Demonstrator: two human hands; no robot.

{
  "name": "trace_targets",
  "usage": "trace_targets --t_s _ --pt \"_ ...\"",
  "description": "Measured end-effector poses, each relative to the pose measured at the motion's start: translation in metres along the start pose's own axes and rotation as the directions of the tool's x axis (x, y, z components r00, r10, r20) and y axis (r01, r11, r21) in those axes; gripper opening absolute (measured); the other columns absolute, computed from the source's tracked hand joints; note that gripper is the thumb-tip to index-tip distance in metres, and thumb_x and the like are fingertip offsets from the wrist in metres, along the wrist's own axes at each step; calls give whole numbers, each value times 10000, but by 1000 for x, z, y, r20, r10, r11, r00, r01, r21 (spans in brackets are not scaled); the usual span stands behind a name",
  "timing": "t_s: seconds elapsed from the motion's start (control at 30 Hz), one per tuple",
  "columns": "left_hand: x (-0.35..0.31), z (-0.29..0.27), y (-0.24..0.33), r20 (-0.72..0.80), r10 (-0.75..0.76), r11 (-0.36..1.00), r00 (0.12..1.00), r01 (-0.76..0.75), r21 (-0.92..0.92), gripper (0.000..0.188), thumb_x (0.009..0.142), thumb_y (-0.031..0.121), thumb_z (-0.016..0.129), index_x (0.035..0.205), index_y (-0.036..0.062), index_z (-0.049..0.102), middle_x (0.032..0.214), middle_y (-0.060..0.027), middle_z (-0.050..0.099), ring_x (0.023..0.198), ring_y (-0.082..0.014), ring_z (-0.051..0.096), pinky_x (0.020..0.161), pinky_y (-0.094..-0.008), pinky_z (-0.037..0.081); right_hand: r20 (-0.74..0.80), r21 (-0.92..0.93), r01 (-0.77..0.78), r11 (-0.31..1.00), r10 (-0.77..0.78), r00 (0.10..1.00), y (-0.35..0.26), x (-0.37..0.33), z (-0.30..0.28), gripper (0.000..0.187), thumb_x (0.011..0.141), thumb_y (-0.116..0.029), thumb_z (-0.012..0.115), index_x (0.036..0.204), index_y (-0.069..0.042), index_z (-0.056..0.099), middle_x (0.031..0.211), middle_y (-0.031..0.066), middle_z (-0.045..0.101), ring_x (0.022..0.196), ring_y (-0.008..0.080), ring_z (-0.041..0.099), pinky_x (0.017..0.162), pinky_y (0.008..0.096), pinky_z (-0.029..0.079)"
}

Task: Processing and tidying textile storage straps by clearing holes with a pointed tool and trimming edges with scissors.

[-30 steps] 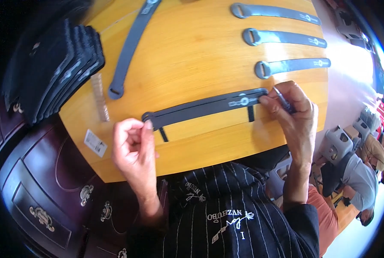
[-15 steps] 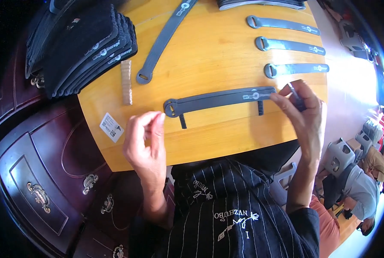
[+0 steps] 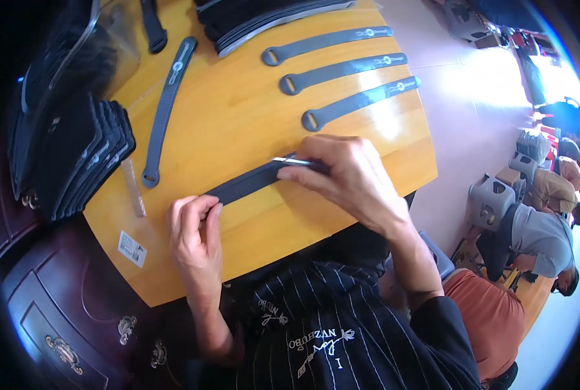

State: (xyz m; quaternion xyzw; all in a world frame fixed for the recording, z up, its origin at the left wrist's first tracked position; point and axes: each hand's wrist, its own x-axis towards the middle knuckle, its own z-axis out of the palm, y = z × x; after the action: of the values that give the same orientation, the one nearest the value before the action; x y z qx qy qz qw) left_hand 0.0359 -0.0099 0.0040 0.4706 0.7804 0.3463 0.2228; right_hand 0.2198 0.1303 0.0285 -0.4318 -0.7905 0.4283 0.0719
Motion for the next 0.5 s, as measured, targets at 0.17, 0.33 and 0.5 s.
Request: trace_targets --t_s 0.17,0.33,0.5 --pt "-2 -1 2 5 102 981 995 -102 166 81 846 14 642 915 -6 605 888 -112 575 819 -257 578 681 -356 486 -379 -254 12 967 -111 919 28 1 -38 155 853 -178 658 964 -70 654 895 83 622 772 226 656 686 354 524" --pt "-8 4 23 -3 130 985 992 -128 113 93 826 16 668 907 4 623 876 -106 598 806 -256 592 682 -344 491 -390 -216 33 976 -117 913 57 2 -35 181 838 -162 664 995 -72 648 969 99 595 827 285 639 744 377 513" --pt "-14 17 35 16 189 980 982 -188 -68 146 779 -35 703 900 18 641 866 -100 614 769 -225 606 655 -300 497 -427 -158 4 987 -72 901 49 -13 -43 156 804 -132 673 930 -54 624 955 121 609 786 266 640 714 368 505"
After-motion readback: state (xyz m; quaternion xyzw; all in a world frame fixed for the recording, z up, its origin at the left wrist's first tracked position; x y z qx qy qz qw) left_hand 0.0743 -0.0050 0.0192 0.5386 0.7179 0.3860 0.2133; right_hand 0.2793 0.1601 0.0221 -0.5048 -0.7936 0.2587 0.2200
